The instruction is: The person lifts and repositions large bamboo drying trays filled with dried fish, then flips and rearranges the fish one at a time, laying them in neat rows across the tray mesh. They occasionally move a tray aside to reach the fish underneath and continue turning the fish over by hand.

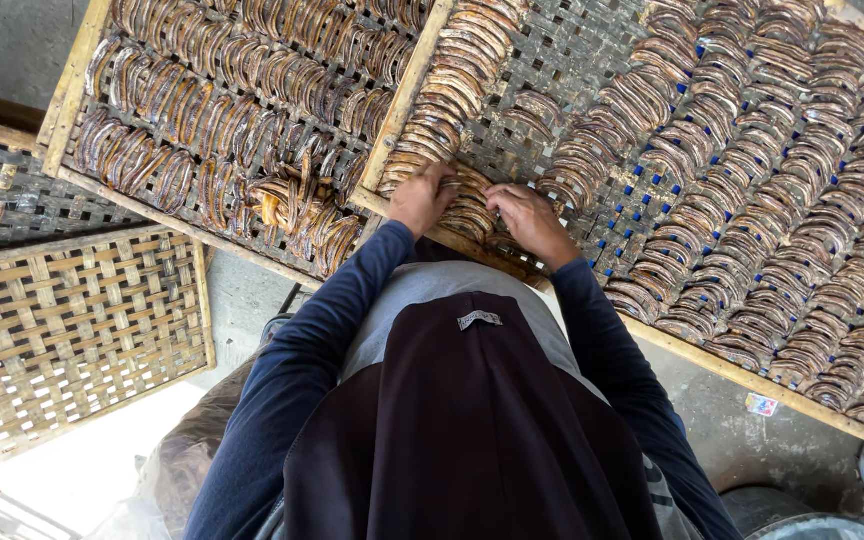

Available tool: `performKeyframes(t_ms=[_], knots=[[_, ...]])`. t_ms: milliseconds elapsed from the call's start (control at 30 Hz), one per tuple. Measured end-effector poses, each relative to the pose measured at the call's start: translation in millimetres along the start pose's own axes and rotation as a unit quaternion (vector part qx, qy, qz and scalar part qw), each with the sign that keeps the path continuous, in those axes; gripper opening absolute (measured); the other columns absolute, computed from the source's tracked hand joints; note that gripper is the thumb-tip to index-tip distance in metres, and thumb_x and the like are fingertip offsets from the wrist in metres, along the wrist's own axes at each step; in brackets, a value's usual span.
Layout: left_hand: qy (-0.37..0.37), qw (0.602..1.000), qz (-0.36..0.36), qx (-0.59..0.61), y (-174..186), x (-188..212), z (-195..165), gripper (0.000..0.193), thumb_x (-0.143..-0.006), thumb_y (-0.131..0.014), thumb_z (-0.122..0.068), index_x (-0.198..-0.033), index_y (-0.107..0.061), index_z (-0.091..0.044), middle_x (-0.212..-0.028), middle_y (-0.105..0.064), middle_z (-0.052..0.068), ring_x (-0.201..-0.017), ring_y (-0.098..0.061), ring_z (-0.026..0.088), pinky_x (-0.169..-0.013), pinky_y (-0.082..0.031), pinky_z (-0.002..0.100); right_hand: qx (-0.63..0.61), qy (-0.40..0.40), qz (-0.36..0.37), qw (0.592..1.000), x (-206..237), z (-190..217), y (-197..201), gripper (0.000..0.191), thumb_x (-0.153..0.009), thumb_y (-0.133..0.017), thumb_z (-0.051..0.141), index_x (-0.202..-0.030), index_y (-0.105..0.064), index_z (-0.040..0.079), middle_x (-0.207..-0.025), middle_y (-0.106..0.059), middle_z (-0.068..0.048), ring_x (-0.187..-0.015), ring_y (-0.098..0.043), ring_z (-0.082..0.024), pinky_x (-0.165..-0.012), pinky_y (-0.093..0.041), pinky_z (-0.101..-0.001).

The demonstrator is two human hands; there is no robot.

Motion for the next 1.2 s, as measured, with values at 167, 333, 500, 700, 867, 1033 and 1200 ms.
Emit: performKeyframes(t_ms=[167, 333, 500, 700, 867, 1033, 1200], knots=[[-0.051, 0.995, 0.03, -0.085, -18.1, -1.1, -14.7, 0.022, -0.089, -0.073, -0.025, -0.106, -0.068, -0.012, -0.108, -0.071, 0.013, -0.086, -0.073, 0.035, -0.075, -0.06, 0.046, -0.02, 0.005, 0.008, 1.0, 3.3, -1.9, 4.4, 0.011, -0.093, -0.062, -0.004, -0.101, -0.063, 0.004, -0.123, -0.071, -0.011, -0.111, -0.067, -0.033, -0.091, -0.055, -0.0439], [-0.023, 0.992, 0.065, -0.105, -24.2, -0.7, -9.0, 0.025, -0.091, -0.07, -0.025, -0.113, -0.066, -0.012, -0.112, -0.07, 0.011, -0.086, -0.074, 0.032, -0.077, -0.06, 0.044, -0.055, -0.023, -0.015, 0.998, 7.9, -8.3, 8.0, 0.014, -0.094, -0.059, -0.002, -0.104, -0.063, 0.006, -0.126, -0.072, -0.01, -0.112, -0.07, -0.029, -0.094, -0.056, -0.0409], [-0.008, 0.996, 0.054, -0.072, -15.6, -3.0, -15.0, 0.033, -0.091, -0.07, -0.024, -0.123, -0.066, -0.015, -0.113, -0.07, 0.012, -0.088, -0.073, 0.033, -0.078, -0.058, 0.045, -0.068, -0.107, -0.057, 0.99, -2.2, -19.2, 10.8, 0.016, -0.099, -0.067, 0.007, -0.113, -0.058, 0.005, -0.118, -0.064, -0.014, -0.106, -0.069, -0.03, -0.088, -0.056, -0.0412], [-0.026, 0.994, 0.06, -0.085, -18.3, -7.3, -17.2, 0.034, -0.092, -0.07, -0.022, -0.126, -0.067, -0.019, -0.115, -0.069, 0.01, -0.095, -0.072, 0.033, -0.083, -0.058, 0.045, -0.068, -0.132, -0.06, 0.987, -13.7, -17.6, 5.4, 0.027, -0.093, -0.067, 0.003, -0.12, -0.059, 0.005, -0.116, -0.057, -0.016, -0.099, -0.068, -0.029, -0.083, -0.058, -0.0401], [-0.019, 0.992, 0.074, -0.096, -24.2, -7.4, -7.4, 0.026, -0.092, -0.071, -0.022, -0.118, -0.07, -0.02, -0.113, -0.069, 0.007, -0.097, -0.071, 0.032, -0.084, -0.057, 0.045, -0.006, -0.093, -0.086, 0.992, -16.1, -12.9, 15.6, 0.024, -0.092, -0.065, -0.003, -0.115, -0.065, 0.007, -0.11, -0.064, -0.012, -0.101, -0.066, -0.034, -0.09, -0.053, -0.0437], [-0.025, 0.996, 0.052, -0.072, -19.3, -9.5, -8.3, 0.023, -0.093, -0.069, -0.021, -0.116, -0.069, -0.016, -0.112, -0.068, 0.01, -0.092, -0.072, 0.033, -0.082, -0.058, 0.046, 0.006, -0.117, -0.081, 0.99, -19.7, -15.9, 15.0, 0.023, -0.092, -0.066, -0.002, -0.112, -0.069, 0.008, -0.106, -0.065, -0.013, -0.099, -0.065, -0.034, -0.088, -0.053, -0.0433], [0.0, 0.999, 0.016, -0.049, -6.2, -12.1, -1.2, 0.029, -0.096, -0.063, -0.02, -0.124, -0.068, -0.015, -0.112, -0.068, 0.014, -0.088, -0.071, 0.037, -0.078, -0.057, 0.048, 0.0, -0.089, -0.113, 0.99, -18.8, -8.8, 18.9, 0.024, -0.089, -0.069, -0.002, -0.111, -0.073, 0.008, -0.109, -0.062, -0.016, -0.097, -0.065, -0.033, -0.085, -0.055, -0.0416]])
Point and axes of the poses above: each hand's wrist, its own x-axis away from the middle knuckle, its own y-axis out of the back of the hand, z = x × y, the point moved 10 cm from there along -x, towards the middle knuckle
